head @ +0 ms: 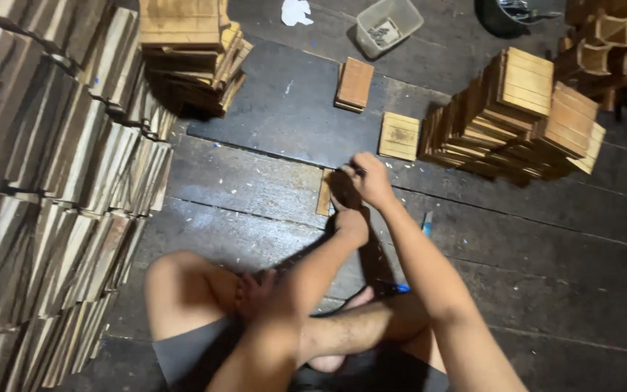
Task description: The person is marking small wooden blocks with a pen and organizing them into stacks while sitting on the floor.
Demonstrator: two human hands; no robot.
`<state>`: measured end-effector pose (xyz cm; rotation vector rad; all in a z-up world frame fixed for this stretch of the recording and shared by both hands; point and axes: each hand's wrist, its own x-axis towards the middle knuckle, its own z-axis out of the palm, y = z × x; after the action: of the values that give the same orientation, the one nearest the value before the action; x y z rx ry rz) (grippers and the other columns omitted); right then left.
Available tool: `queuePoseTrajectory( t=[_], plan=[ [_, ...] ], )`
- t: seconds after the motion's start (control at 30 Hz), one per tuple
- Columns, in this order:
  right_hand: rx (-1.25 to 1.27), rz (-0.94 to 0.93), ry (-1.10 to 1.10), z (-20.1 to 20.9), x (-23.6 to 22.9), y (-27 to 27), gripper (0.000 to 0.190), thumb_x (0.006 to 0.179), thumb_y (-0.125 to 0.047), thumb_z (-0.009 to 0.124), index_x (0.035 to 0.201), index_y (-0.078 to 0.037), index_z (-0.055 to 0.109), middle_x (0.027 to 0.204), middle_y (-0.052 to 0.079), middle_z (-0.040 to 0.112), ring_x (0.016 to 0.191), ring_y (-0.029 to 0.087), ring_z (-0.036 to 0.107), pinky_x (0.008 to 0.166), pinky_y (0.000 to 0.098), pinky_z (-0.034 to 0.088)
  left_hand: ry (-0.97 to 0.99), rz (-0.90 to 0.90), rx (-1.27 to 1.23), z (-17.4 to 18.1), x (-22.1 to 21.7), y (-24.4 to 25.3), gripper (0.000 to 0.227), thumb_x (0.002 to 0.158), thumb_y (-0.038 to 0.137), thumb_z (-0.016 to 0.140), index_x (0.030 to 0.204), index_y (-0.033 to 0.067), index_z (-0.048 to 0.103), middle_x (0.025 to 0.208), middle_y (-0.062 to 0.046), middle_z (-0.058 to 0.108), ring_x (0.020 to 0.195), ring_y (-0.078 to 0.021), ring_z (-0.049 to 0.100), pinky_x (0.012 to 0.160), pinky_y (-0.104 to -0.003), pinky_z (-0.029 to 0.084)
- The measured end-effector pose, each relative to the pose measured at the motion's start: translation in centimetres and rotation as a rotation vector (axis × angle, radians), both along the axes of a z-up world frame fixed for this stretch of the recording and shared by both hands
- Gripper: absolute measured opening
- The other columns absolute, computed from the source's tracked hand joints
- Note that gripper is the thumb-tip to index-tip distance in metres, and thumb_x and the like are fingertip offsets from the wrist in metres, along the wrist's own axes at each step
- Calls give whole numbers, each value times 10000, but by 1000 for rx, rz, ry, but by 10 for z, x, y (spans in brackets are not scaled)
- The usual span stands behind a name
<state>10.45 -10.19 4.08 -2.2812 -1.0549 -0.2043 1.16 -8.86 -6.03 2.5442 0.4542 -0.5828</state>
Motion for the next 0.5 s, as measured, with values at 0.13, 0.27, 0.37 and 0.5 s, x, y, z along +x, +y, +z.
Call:
queuePoseTrajectory(
  t=[0.13,0.27,0.37,0.5],
  plan=[
    [271,-243,28,35,-77,-60,230,954,-257,796,816,-149,647,717,70,570,712,310,627,711,354,524,-59,-101,-64,32,-6,27,1213,581,217,870,1390,-333,153,1380,-628,194,1364,-743,239,729,-679,567],
    [437,-550,160,-1,-145,-95,127,845,-74,813,844,-67,687,811,190,680,801,388,669,783,412,527,-196,-27,-107,70,-16,97,800,800,276,795,1502,73,470,1490,-316,421,1300,-529,529,955,-645,518],
    [408,-607,306,-40,-178,-96,132,811,-83,811,809,-73,679,784,168,678,779,332,662,779,394,517,-201,241,-200,38,-18,115,866,764,388,835,1499,159,438,1495,-203,395,1319,-489,498,1020,-624,483],
    [402,-539,387,-45,-181,-70,136,786,-65,801,814,-70,668,748,161,647,740,284,639,746,387,505,-116,349,-268,31,-15,122,1044,724,456,895,1572,321,301,1560,-123,300,1396,-429,424,1098,-625,412]
  ],
)
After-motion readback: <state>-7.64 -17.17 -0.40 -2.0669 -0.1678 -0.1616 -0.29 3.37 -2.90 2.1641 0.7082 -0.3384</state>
